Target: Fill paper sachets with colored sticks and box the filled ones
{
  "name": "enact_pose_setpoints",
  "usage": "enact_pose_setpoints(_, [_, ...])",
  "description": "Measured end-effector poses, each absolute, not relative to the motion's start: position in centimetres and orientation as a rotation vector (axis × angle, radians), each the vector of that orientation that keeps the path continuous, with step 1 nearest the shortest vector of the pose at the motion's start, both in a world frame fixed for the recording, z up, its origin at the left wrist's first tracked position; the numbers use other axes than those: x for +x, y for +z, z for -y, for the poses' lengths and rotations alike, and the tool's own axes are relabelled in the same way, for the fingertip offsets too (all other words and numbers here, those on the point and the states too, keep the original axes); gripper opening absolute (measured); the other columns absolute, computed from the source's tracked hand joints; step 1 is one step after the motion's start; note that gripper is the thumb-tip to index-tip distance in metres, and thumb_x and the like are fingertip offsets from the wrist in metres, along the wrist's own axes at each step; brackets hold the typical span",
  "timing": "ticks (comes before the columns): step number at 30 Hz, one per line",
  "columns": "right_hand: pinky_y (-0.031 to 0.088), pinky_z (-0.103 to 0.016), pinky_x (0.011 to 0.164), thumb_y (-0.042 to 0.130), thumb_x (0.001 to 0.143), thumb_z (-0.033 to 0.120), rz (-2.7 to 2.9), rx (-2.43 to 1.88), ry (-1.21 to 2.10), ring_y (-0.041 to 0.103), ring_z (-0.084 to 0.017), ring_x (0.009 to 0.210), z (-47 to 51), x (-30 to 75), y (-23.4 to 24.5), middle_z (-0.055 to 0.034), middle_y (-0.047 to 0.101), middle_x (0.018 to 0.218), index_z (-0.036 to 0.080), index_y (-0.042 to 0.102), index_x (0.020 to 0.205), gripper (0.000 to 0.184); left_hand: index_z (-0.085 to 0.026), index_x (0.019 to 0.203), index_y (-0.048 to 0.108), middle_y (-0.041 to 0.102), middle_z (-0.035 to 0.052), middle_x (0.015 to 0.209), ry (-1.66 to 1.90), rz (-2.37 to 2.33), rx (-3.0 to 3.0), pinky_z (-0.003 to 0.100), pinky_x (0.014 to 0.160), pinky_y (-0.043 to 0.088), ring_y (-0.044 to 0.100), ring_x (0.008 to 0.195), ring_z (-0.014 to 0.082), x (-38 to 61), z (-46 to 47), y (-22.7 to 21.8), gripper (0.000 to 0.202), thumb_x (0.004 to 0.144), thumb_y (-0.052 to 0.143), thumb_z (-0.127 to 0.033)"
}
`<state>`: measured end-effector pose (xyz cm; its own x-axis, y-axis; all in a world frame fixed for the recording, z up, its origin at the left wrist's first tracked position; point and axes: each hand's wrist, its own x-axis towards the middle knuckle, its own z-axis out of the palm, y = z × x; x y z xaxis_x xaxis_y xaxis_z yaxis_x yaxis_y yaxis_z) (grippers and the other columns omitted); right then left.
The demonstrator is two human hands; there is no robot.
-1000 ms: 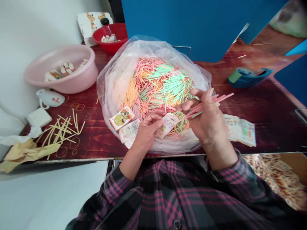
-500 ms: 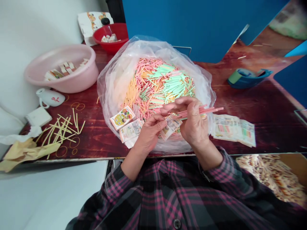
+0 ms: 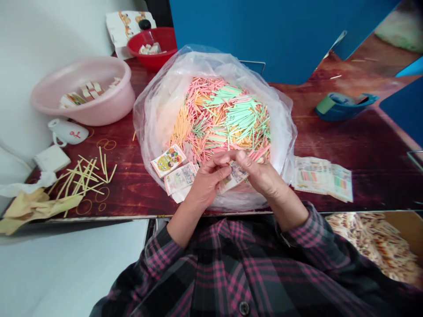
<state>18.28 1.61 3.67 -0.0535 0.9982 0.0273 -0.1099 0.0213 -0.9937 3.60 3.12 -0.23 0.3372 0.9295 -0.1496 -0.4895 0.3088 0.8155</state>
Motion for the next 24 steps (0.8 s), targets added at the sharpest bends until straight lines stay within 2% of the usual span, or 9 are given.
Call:
enact_pose_setpoints(3, [0.053, -0.047, 0.112, 0.07, 0.09, 0.059, 1.25, -0.977, 1.296, 0.071, -0.024, 0.117, -1.8, 18.3, 3.2, -0.0042, 0.076, 0.123, 0.03, 0.076, 0.118, 0.04, -0.022, 0.073, 0.07, 0.066, -0.0045, 0.076, 1.027, -0.697, 0.717, 0.026, 0.071, 0.049, 0.06, 0.069, 0.0102, 3.8, -3.0, -0.5, 0.033, 0.061, 0.097, -0.039])
enact_pose_setpoints(5, [0.055, -0.044, 0.109, 0.072, 0.091, 0.052, 1.121, -0.908, 1.216, 0.071, -0.021, 0.117, -2.0, 18.0, 2.9, -0.0003, 0.073, 0.13, 0.039, 0.067, 0.132, 0.043, -0.022, 0.071, 0.07, 0.071, -0.0033, 0.086, 1.035, -0.702, 0.707, 0.025, 0.07, 0.05, 0.061, 0.071, 0.0098, 4.0, -2.9, -0.5, 0.034, 0.06, 0.097, -0.039])
enact_pose_setpoints(7, [0.055, -0.043, 0.109, 0.072, 0.093, 0.047, 1.056, -0.891, 1.123, 0.071, -0.019, 0.117, -2.0, 17.6, 2.7, 0.0021, 0.072, 0.131, 0.044, 0.062, 0.137, 0.045, -0.022, 0.071, 0.07, 0.073, -0.0024, 0.093, 1.047, -0.706, 0.694, 0.025, 0.068, 0.051, 0.062, 0.072, 0.0097, 4.2, -2.9, -0.4, 0.036, 0.058, 0.098, -0.04])
enact_pose_setpoints(10, [0.049, -0.045, 0.116, 0.062, 0.097, 0.054, 1.218, -0.999, 1.03, 0.068, -0.022, 0.124, -1.6, 17.5, 2.9, -0.0013, 0.074, 0.129, 0.036, 0.071, 0.127, 0.036, -0.022, 0.071, 0.07, 0.068, -0.004, 0.08, 1.062, -0.692, 0.668, 0.024, 0.065, 0.05, 0.059, 0.067, 0.0084, 4.3, -3.0, -0.3, 0.035, 0.06, 0.098, -0.04])
enact_pose_setpoints(13, [0.045, -0.044, 0.12, 0.054, 0.098, 0.063, 1.275, -1.122, 0.9, 0.064, -0.023, 0.128, -1.1, 18.0, 3.0, -0.0038, 0.074, 0.13, 0.03, 0.076, 0.117, 0.044, -0.023, 0.074, 0.069, 0.069, -0.0049, 0.083, 1.138, -0.704, 0.653, 0.025, 0.071, 0.052, 0.062, 0.072, 0.0086, 4.1, -3.3, -0.4, 0.032, 0.064, 0.096, -0.035])
enact_pose_setpoints(16, [0.057, -0.04, 0.1, 0.07, 0.089, 0.061, 1.173, -1.198, 0.916, 0.071, -0.021, 0.104, -1.1, 18.5, 2.4, -0.0029, 0.076, 0.115, 0.03, 0.074, 0.12, 0.044, -0.024, 0.079, 0.068, 0.071, -0.0037, 0.096, 1.261, -0.74, 0.706, 0.027, 0.081, 0.054, 0.066, 0.087, 0.0115, 3.8, -3.7, -0.5, 0.028, 0.069, 0.092, -0.033])
enact_pose_setpoints(18, [0.06, -0.037, 0.089, 0.08, 0.081, 0.055, 1.147, -1.229, 0.969, 0.071, -0.018, 0.089, -1.3, 18.4, 1.7, -0.0017, 0.077, 0.101, 0.027, 0.075, 0.115, 0.044, -0.023, 0.083, 0.068, 0.071, -0.0026, 0.099, 1.305, -0.752, 0.771, 0.028, 0.085, 0.054, 0.066, 0.091, 0.012, 3.8, -3.7, -0.4, 0.026, 0.072, 0.09, -0.032])
enact_pose_setpoints(22, [0.059, -0.035, 0.089, 0.08, 0.081, 0.045, 1.069, -1.213, 0.959, 0.07, -0.017, 0.089, -1.6, 18.2, 1.0, -0.0009, 0.078, 0.099, 0.025, 0.076, 0.106, 0.032, -0.024, 0.106, 0.07, 0.072, -0.0009, 0.105, 1.221, -0.768, 0.889, 0.027, 0.087, 0.053, 0.066, 0.094, 0.0123, 3.8, -3.6, -0.1, 0.038, 0.072, 0.087, -0.025])
enact_pose_setpoints(24, [0.059, -0.035, 0.088, 0.079, 0.081, 0.043, 1.063, -1.179, 0.992, 0.07, -0.017, 0.09, -1.5, 18.2, 1.2, -0.0008, 0.078, 0.1, 0.025, 0.077, 0.104, 0.029, -0.023, 0.112, 0.07, 0.074, 0.0, 0.103, 1.122, -0.78, 0.937, 0.027, 0.085, 0.053, 0.067, 0.092, 0.0134, 3.7, -3.5, 0.1, 0.043, 0.071, 0.085, -0.023])
